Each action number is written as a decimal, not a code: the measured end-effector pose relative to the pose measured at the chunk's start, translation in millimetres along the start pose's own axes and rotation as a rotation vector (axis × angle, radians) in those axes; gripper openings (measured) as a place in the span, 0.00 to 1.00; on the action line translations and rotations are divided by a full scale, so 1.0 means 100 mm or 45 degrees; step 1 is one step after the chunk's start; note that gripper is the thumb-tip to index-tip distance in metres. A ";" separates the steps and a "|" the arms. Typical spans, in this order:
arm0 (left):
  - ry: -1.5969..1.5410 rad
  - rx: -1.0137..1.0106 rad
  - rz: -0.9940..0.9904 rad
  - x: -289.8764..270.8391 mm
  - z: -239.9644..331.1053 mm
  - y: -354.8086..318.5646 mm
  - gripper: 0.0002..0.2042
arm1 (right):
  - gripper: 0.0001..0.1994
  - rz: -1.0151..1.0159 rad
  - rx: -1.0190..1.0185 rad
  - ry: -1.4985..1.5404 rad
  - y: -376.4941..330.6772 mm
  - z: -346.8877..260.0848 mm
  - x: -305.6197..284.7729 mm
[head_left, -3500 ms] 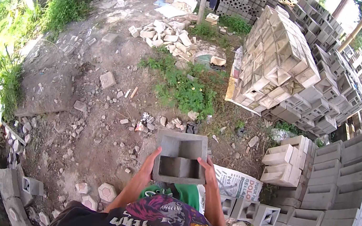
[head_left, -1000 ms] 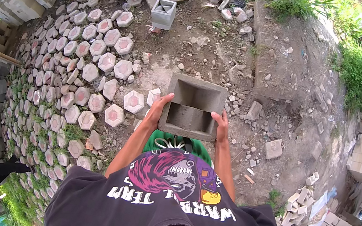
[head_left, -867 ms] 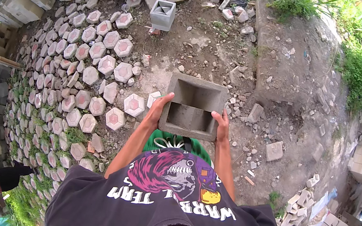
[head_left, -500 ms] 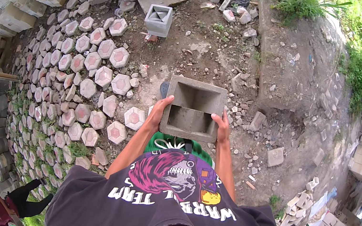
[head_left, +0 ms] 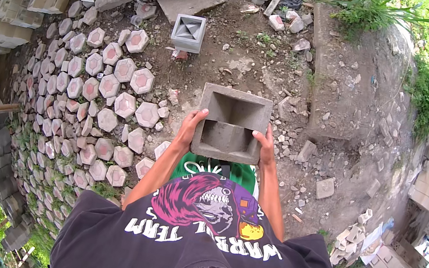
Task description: The person picks up concrete blocks from a pile on the ground and stacks them on top of one another.
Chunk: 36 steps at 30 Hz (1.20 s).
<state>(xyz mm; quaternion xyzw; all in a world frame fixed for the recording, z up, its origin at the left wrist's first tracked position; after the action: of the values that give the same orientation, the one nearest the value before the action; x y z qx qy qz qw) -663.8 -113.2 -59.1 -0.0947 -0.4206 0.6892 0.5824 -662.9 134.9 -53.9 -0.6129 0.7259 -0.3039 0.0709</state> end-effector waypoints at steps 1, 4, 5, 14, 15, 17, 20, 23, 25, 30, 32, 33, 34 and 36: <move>0.013 0.011 0.006 0.05 0.13 0.04 0.26 | 0.41 0.010 0.035 0.024 0.10 -0.04 0.05; 0.024 -0.005 -0.005 0.09 0.37 0.30 0.25 | 0.43 0.036 0.086 0.039 0.38 -0.13 0.18; 0.018 -0.025 -0.019 0.10 0.43 0.40 0.25 | 0.43 0.043 0.101 0.026 0.48 -0.17 0.23; 0.189 0.045 0.104 0.21 1.02 1.74 0.24 | 0.41 0.104 0.140 -0.057 1.71 -0.62 0.66; 0.219 0.084 0.208 0.22 1.07 1.85 0.24 | 0.41 0.100 0.126 -0.097 1.92 -0.60 0.68; 0.145 -0.024 0.148 0.21 1.20 2.12 0.28 | 0.42 0.097 0.150 -0.137 2.24 -0.65 0.72; 0.061 -0.106 0.118 0.19 1.38 2.51 0.33 | 0.43 0.083 0.151 -0.174 2.74 -0.71 0.81; 0.029 -0.112 0.166 0.18 1.46 2.85 0.33 | 0.42 0.138 0.148 -0.272 3.14 -0.75 0.93; 0.012 -0.118 0.180 0.15 1.50 3.09 0.33 | 0.42 0.146 0.162 -0.271 3.40 -0.72 0.98; 0.161 -0.056 0.219 0.05 1.52 3.67 0.35 | 0.42 0.217 0.252 -0.310 3.98 -0.53 1.00; 0.214 -0.077 0.236 -0.11 1.37 3.98 0.37 | 0.47 0.160 0.256 -0.388 4.25 -0.30 0.94; 0.205 -0.094 0.222 -0.20 1.29 4.12 0.38 | 0.47 0.161 0.295 -0.355 4.33 -0.16 0.91; 0.190 -0.106 0.204 -0.26 1.20 4.31 0.38 | 0.47 0.169 0.302 -0.357 4.46 -0.01 0.89; 0.201 -0.151 0.210 -0.38 0.93 4.57 0.39 | 0.47 0.237 0.272 -0.429 4.64 0.31 0.81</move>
<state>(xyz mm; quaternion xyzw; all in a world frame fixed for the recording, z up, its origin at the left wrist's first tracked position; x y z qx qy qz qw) -1040.5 -175.5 -329.1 -0.2170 -0.4042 0.6991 0.5484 -1060.4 77.9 -302.5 -0.5743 0.7210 -0.2643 0.2835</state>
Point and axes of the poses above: each hand's wrist, its own y-axis towards the middle knuckle, its own x-axis out of the palm, z = x × y, the point moved 2 cm from there along y, towards the middle knuckle, and after that the axes turned 9 degrees about z, right-handed, at the moved point
